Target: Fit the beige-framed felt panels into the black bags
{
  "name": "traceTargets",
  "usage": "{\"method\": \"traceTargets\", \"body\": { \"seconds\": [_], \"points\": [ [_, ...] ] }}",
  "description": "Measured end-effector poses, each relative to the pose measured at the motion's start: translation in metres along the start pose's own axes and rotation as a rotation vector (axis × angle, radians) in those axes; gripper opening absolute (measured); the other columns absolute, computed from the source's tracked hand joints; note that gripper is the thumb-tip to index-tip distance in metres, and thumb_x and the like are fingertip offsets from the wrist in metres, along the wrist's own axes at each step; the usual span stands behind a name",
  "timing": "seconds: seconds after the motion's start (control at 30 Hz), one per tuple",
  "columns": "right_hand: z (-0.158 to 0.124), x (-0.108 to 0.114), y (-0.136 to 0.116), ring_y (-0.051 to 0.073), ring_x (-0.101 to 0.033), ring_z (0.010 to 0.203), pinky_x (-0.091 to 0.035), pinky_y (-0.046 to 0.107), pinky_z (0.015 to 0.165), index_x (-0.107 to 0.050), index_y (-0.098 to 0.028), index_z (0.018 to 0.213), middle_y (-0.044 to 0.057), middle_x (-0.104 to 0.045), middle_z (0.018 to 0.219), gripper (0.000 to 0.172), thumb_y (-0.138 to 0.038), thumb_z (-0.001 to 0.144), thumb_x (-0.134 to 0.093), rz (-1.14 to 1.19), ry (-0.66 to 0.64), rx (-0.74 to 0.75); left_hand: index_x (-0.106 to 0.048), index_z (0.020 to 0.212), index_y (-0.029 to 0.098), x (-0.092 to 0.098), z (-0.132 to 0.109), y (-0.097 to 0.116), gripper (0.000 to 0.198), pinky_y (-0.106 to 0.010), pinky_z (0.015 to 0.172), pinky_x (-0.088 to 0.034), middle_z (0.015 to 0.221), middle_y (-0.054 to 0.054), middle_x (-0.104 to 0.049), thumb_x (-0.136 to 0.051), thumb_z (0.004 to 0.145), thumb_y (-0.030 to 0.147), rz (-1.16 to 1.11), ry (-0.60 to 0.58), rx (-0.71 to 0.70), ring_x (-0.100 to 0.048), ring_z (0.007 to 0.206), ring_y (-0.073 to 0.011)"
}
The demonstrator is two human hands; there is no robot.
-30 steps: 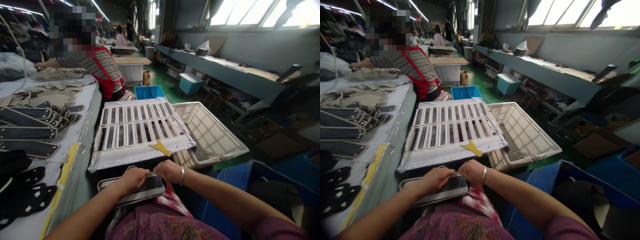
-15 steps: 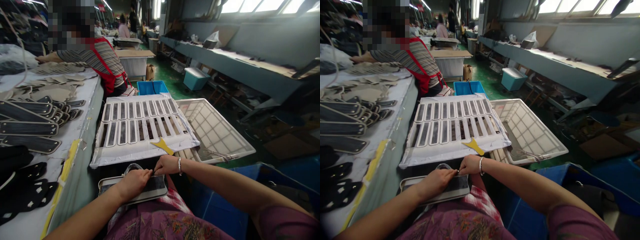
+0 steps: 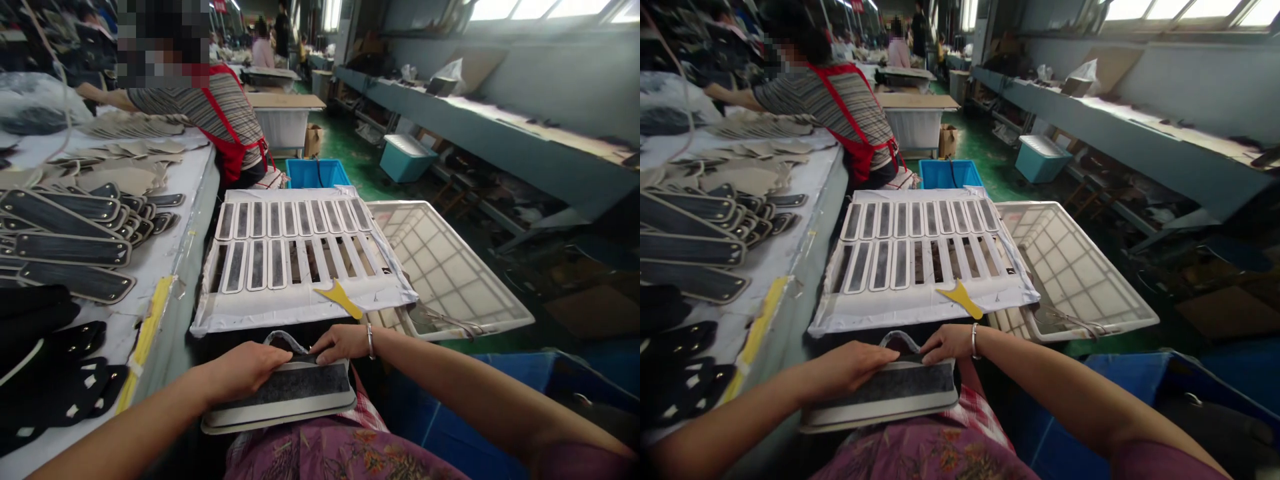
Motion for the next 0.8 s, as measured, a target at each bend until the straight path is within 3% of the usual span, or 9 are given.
{"method": "traceTargets", "body": {
  "seconds": [0.17, 0.43, 0.5, 0.67, 0.8],
  "points": [
    [0.008, -0.006, -0.011, 0.018, -0.055, 0.107, -0.037, 0.021, 0.093, -0.058, -0.025, 0.119, -0.002, -0.062, 0.116, 0.042, -0.042, 0.081, -0.057, -0.039, -0.105, 0.022, -0.039, 0.132, 0.014, -0.009, -0.018, -0.011, 0.050, -0.026, 0.101, -0.035, 0.134, -0.010, -0.046, -0.038, 0.082, 0.011, 0.122, -0.020, -0.022, -0.047, 0.120, -0.0168],
    [0.038, -0.024, -0.036, 0.019, -0.057, 0.102, -0.040, 0.023, 0.087, -0.060, -0.020, 0.118, 0.001, -0.064, 0.109, 0.039, -0.041, 0.087, -0.047, -0.115, -0.147, 0.080, -0.036, 0.134, 0.012, -0.013, -0.020, -0.012, 0.052, -0.030, 0.097, -0.040, 0.132, -0.014, -0.048, -0.038, 0.082, 0.011, 0.172, -0.011, -0.097, -0.048, 0.119, -0.0207],
    [0.046, -0.028, -0.043, 0.019, -0.058, 0.099, -0.041, 0.024, 0.085, -0.062, -0.019, 0.115, 0.002, -0.066, 0.105, 0.037, -0.039, 0.088, -0.047, -0.144, -0.155, 0.089, -0.035, 0.134, 0.013, -0.011, -0.029, -0.017, 0.053, -0.029, 0.098, -0.039, 0.133, -0.014, -0.048, -0.040, 0.081, 0.011, 0.168, -0.011, -0.100, -0.048, 0.119, -0.0207],
    [0.060, -0.035, -0.065, 0.017, -0.053, 0.109, -0.037, 0.023, 0.093, -0.054, -0.023, 0.123, 0.001, -0.058, 0.121, 0.037, -0.036, 0.091, -0.042, -0.115, -0.180, 0.141, -0.029, 0.138, 0.017, -0.009, -0.063, -0.038, 0.059, -0.028, 0.100, -0.037, 0.138, -0.011, -0.042, -0.043, 0.081, 0.012, 0.162, 0.005, -0.061, -0.046, 0.121, -0.0194],
    [0.072, -0.041, -0.079, 0.017, -0.055, 0.106, -0.039, 0.023, 0.091, -0.054, -0.017, 0.123, 0.006, -0.060, 0.117, 0.037, -0.033, 0.092, -0.040, -0.180, -0.184, 0.172, -0.029, 0.138, 0.015, -0.011, -0.079, -0.045, 0.060, -0.032, 0.100, -0.039, 0.139, -0.013, -0.040, -0.043, 0.080, 0.010, 0.176, -0.007, -0.059, -0.044, 0.123, -0.0215]
  ]
}}
Point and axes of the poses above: each hand's wrist, its own z-axis towards the middle knuckle, its own x-axis out of the back of the hand, y = z × x, the point moved 7 cm from there along z, towards the middle knuckle
